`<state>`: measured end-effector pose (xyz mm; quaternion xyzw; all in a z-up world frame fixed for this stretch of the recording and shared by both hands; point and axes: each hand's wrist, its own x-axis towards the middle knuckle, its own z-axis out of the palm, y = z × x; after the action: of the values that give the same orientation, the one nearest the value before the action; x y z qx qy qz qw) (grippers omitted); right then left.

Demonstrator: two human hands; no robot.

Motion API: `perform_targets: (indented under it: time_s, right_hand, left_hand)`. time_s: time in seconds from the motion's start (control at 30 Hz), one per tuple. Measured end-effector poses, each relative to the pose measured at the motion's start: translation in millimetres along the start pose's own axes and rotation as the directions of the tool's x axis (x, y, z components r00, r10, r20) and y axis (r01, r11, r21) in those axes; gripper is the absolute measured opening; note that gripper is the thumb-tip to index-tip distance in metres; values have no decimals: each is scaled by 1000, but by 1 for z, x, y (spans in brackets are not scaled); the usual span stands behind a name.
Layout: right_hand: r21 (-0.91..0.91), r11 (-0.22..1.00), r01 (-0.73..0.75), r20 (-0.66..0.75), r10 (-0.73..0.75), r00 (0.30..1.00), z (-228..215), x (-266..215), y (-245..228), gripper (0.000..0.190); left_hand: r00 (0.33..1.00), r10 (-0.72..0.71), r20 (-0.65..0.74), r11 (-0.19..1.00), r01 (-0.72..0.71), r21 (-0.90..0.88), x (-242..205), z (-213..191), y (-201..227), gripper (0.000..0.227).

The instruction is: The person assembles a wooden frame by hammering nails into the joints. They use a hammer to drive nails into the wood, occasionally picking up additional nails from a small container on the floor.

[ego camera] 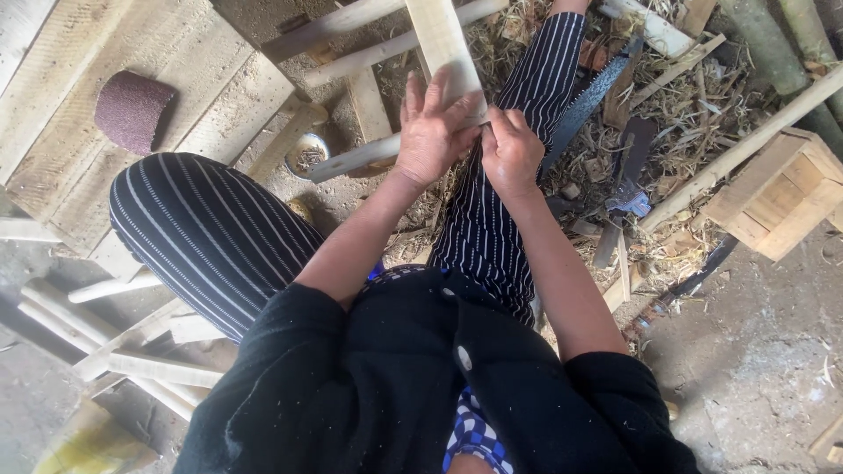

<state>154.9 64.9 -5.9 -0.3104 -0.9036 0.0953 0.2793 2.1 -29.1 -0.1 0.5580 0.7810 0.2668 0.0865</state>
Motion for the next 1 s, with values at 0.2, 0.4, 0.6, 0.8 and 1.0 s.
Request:
perform_targets:
  time_s: [0.2, 0.4, 0.6, 0.8, 1.0]
  right_hand:
    - [36, 999, 36, 51, -38, 998, -6, 4, -2, 34]
    - [386, 919, -74, 279, -41, 959, -23, 24, 7, 30]
    - [546, 768, -336, 533, -8, 846, -31, 42, 10, 49]
    - [658, 635, -406, 489, 51, 871, -22, 39, 13, 37]
    - [633, 652, -419, 497, 73, 865, -18, 38, 15, 33]
  left_hand:
    - [990, 68, -127, 984, -88, -152, -2, 16, -10, 51]
    - [980, 89, -178, 982, -116, -147, -3, 13, -7, 59]
    - [977, -69, -200, 983, 33, -181, -2, 15, -9, 93]
    - [961, -262, -84, 963, 254, -93, -10, 7, -12, 75]
    - [973, -190, -132, 982, 190, -10, -8, -4, -7, 61]
